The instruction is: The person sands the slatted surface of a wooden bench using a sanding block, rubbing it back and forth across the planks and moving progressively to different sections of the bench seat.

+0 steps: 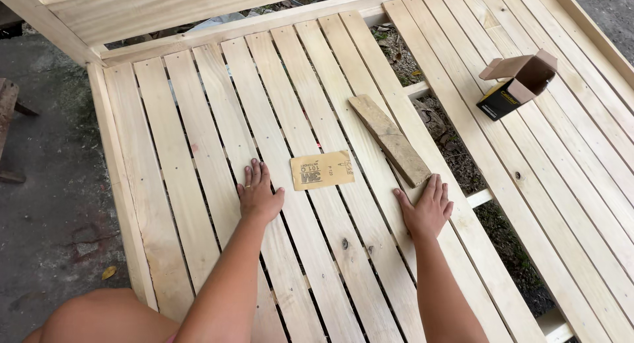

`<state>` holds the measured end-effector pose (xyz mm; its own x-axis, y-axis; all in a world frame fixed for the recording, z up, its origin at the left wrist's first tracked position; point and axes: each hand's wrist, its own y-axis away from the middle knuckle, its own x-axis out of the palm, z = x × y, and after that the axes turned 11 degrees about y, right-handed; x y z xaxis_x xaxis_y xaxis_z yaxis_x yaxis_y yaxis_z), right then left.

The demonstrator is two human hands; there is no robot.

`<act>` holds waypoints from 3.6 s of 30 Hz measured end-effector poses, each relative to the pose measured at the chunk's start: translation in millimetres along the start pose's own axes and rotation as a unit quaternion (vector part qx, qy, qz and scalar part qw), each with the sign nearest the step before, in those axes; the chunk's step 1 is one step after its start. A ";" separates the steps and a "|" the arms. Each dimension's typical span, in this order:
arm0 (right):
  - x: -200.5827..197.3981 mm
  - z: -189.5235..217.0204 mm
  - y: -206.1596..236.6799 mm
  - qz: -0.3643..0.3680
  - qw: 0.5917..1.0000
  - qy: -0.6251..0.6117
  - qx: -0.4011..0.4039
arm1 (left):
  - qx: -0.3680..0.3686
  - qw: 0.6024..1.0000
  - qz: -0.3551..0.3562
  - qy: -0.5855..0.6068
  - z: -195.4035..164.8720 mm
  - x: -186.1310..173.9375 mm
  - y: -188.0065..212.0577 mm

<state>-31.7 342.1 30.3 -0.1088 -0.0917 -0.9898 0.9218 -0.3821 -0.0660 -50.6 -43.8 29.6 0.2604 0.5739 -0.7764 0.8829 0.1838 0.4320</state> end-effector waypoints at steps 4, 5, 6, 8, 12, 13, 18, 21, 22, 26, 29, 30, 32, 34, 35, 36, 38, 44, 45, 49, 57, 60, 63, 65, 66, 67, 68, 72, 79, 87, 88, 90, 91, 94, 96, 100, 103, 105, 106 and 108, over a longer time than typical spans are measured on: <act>-30.6 27.4 -19.4 0.104 0.988 0.009 0.116 | -0.004 0.998 0.069 -0.015 8.8 -17.2 -12.2; -39.6 33.8 -21.9 0.094 0.989 0.005 0.112 | -0.012 0.996 0.084 -0.028 10.8 -16.8 -11.6; -46.5 41.2 -22.6 0.086 0.990 0.002 0.107 | -0.021 0.994 0.099 -0.041 11.6 -15.7 -10.9; -53.1 53.4 -12.4 0.079 0.988 -0.065 0.114 | -0.012 0.998 0.049 0.047 11.2 -9.6 -4.2; -31.4 75.8 57.1 0.009 0.965 -0.261 0.031 | 0.077 0.921 -0.232 0.302 -3.4 -5.1 10.8; -25.1 77.1 69.6 0.030 0.973 -0.226 -0.038 | 0.093 0.911 -0.261 0.306 -10.4 -7.5 11.7; -5.2 58.9 64.6 0.011 0.962 -0.223 -0.158 | 0.181 0.908 -0.296 0.235 -53.0 -10.5 17.8; -5.8 33.7 -1.0 -0.014 0.996 -0.050 -0.068 | 0.131 0.985 -0.098 0.045 -80.8 13.8 31.9; -5.7 25.1 -15.5 -0.012 0.999 0.003 -0.049 | 0.127 0.991 -0.042 -0.009 -87.9 24.7 38.5; 1.1 3.5 -33.7 0.023 0.999 0.031 -0.031 | 0.159 0.986 0.042 -0.043 -114.6 63.8 48.3; 5.1 1.7 -27.4 0.036 0.998 0.048 -0.011 | 0.214 0.975 0.045 -0.048 -143.8 83.1 25.5; 5.1 2.4 -26.3 0.034 0.998 0.049 -0.009 | 0.232 0.971 0.039 -0.046 -156.3 87.2 12.1; 4.1 4.8 -26.5 0.029 0.998 0.050 -0.008 | 0.249 0.966 0.014 -0.061 -183.3 89.7 -22.0; 2.1 6.3 -28.4 0.028 0.998 0.055 -0.005 | 0.261 0.962 -0.004 -0.080 -206.0 84.5 -57.1; 1.3 6.4 -29.3 0.028 0.998 0.056 -0.004 | 0.264 0.960 -0.013 -0.090 -215.6 79.4 -74.6; 0.7 6.6 -29.2 0.026 0.998 0.058 -0.003 | 0.252 0.963 -0.006 -0.099 -223.3 75.3 -87.7; 0.4 6.5 -29.6 0.019 0.998 0.060 -0.003 | 0.232 0.965 -0.003 -0.120 -234.6 67.1 -105.5; -1.2 8.1 -26.0 0.014 0.998 0.055 -0.003 | 0.290 0.953 -0.024 -0.084 -210.0 85.1 -51.8; -2.3 8.4 -26.2 0.018 0.999 0.051 -0.001 | 0.281 0.955 -0.006 -0.089 -206.1 87.7 -45.0; -3.8 9.3 -28.4 0.018 0.998 0.063 0.002 | 0.273 0.955 0.005 -0.113 -215.8 85.0 -61.6; 1.6 4.1 -29.1 0.012 0.997 0.075 -0.003 | 0.240 0.965 -0.040 -0.094 -281.1 81.4 -145.4; -0.4 4.7 -30.9 0.019 0.996 0.091 -0.002 | 0.234 0.964 -0.007 -0.123 -281.9 86.1 -148.0; -3.4 5.5 -28.1 0.038 0.996 0.086 0.004 | 0.252 0.959 -0.005 -0.131 -267.0 90.6 -133.0; -4.2 6.0 -28.2 0.030 0.997 0.078 0.005 | 0.259 0.957 0.007 -0.127 -254.8 92.3 -117.3; -4.3 5.8 -28.3 0.026 0.997 0.079 0.004 | 0.267 0.955 0.006 -0.130 -248.0 95.2 -105.6; -4.3 5.9 -27.7 0.023 0.997 0.080 0.001 | 0.272 0.953 0.004 -0.132 -240.2 99.7 -90.9; -4.3 5.9 -27.9 0.023 0.997 0.075 0.001 | 0.277 0.951 0.002 -0.133 -234.4 103.7 -77.8; -3.7 6.2 -26.5 0.032 0.997 0.076 0.008 | 0.296 0.951 -0.010 -0.089 -225.1 109.5 -52.9; 0.2 4.2 -29.2 0.011 0.998 0.068 -0.005 | 0.352 0.933 -0.062 -0.043 -210.9 81.4 -88.4; 1.1 3.2 -29.9 0.028 0.997 0.071 0.000 | 0.441 0.891 -0.101 -0.024 -214.9 96.7 -95.8; 0.5 3.2 -30.0 0.030 0.997 0.073 -0.001 | 0.443 0.890 -0.100 -0.029 -217.1 98.4 -97.2; -0.4 3.6 -30.2 0.033 0.997 0.070 0.000 | 0.451 0.885 -0.110 -0.031 -219.1 100.3 -99.4; -0.7 3.7 -30.2 0.035 0.997 0.069 0.002 | 0.456 0.881 -0.121 -0.028 -218.8 100.6 -99.9; -1.5 3.9 -29.4 0.032 0.997 0.075 0.000 | 0.428 0.893 -0.137 -0.006 -215.7 102.8 -96.7; -2.0 4.0 -28.8 0.031 0.997 0.071 0.000 | 0.388 0.911 -0.139 0.026 -214.3 105.4 -92.0; -2.5 4.3 -29.3 0.034 0.997 0.064 0.003 | 0.324 0.933 -0.131 0.087 -216.3 109.0 -85.0; -2.4 4.2 -29.9 0.033 0.997 0.072 0.001 | 0.313 0.934 -0.133 0.107 -216.9 106.9 -83.9; -2.3 4.1 -29.8 0.034 0.997 0.069 0.003 | 0.313 0.935 -0.130 0.104 -215.5 104.1 -84.4; -2.4 4.0 -29.4 0.035 0.997 0.068 0.003 | 0.314 0.936 -0.125 0.096 -214.5 102.9 -84.6; -2.4 4.3 -29.6 0.029 0.997 0.069 0.001 | 0.313 0.937 -0.121 0.098 -213.1 101.4 -85.2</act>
<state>-60.4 349.7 35.2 -0.0038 0.0130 -0.9999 0.9244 -0.3813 -0.0085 -182.7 168.8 11.9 0.0004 0.7221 -0.6918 0.9790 -0.1413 -0.1469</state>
